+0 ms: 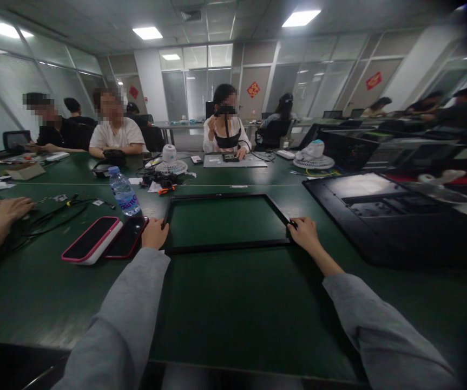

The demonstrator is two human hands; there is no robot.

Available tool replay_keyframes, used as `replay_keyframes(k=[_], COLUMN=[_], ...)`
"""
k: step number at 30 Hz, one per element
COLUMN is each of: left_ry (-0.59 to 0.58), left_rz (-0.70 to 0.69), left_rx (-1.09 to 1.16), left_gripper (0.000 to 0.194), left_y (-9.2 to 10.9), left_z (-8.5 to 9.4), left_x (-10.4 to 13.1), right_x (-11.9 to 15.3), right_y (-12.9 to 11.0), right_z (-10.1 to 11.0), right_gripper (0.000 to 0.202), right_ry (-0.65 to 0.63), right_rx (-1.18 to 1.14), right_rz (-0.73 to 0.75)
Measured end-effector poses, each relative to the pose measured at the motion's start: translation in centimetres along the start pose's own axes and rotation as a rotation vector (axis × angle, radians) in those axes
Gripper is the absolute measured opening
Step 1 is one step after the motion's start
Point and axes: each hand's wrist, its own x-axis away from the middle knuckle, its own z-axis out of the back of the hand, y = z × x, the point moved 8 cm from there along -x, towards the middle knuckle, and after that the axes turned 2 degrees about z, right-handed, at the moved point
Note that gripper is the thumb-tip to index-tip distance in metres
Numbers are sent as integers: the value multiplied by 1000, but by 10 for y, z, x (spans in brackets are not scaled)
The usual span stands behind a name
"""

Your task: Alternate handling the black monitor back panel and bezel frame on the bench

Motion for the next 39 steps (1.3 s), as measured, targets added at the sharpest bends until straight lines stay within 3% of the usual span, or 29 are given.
replay_keyframes(k=[21, 39], left_ry=[-3, 0], left_rz=[27, 36], left_rx=[1, 12], left_gripper=[40, 40], left_y=[-1, 2], left_z=[-1, 4], left_x=[1, 3], right_x=[0, 1], right_y=[3, -6], right_z=[-5, 8], right_gripper=[43, 37], right_ry=[-13, 23], right_rx=[14, -59], right_rz=[9, -11])
